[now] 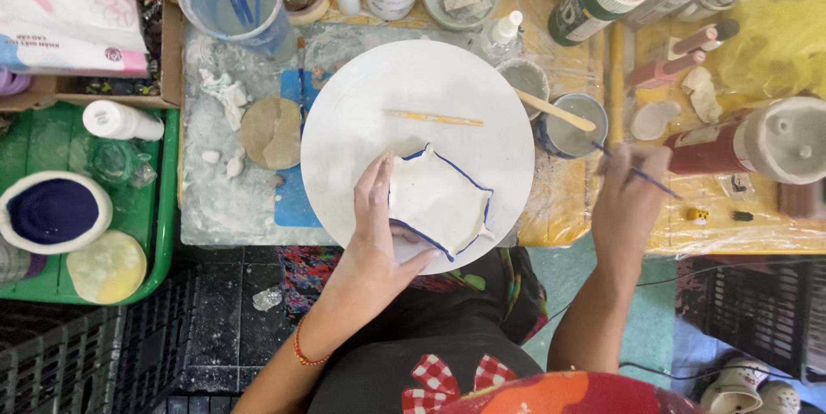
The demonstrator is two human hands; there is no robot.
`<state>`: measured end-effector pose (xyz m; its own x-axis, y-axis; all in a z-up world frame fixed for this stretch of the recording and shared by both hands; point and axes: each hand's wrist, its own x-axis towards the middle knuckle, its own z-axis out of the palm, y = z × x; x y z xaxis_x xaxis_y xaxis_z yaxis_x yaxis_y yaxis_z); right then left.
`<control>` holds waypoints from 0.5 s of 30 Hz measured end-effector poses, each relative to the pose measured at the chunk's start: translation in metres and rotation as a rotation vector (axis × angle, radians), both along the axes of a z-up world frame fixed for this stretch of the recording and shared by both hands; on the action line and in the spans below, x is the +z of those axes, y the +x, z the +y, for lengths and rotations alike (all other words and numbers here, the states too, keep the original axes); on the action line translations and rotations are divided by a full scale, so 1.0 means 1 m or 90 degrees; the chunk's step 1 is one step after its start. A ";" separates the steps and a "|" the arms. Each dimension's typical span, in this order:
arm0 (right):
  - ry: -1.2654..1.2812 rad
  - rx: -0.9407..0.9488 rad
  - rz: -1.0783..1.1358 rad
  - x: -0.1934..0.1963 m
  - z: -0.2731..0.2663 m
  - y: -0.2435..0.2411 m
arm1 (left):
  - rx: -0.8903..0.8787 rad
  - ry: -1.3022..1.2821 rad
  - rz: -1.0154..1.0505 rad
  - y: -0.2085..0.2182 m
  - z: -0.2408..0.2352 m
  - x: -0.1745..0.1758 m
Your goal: The person applies paint or glaze to a small ceramic bowl and a flat decorative ceramic piece using a paintbrush. They rotate the objects by hand to coat the edges and surfaces evenly.
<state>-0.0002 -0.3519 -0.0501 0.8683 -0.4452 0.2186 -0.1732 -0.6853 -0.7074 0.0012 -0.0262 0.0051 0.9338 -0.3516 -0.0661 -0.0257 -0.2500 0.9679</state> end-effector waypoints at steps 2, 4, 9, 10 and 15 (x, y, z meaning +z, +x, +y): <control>-0.001 0.031 0.025 0.006 0.011 0.008 | 0.003 0.021 -0.026 0.003 0.004 -0.001; 0.010 0.030 0.053 0.010 0.019 0.013 | 0.013 0.034 -0.023 0.006 0.006 -0.003; -0.053 0.027 0.046 0.010 0.013 0.017 | 0.011 0.109 -0.070 0.007 0.004 -0.007; -0.078 0.053 -0.002 0.006 0.010 0.017 | 0.014 0.139 -0.104 0.006 0.003 -0.008; -0.088 -0.007 0.051 -0.019 -0.019 0.009 | 0.017 0.243 -0.099 0.006 -0.004 -0.010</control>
<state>0.0092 -0.3704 -0.0695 0.8809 -0.4246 0.2090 -0.2325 -0.7729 -0.5904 0.0068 -0.0307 -0.0049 0.9516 -0.3043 -0.0436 -0.1533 -0.5927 0.7907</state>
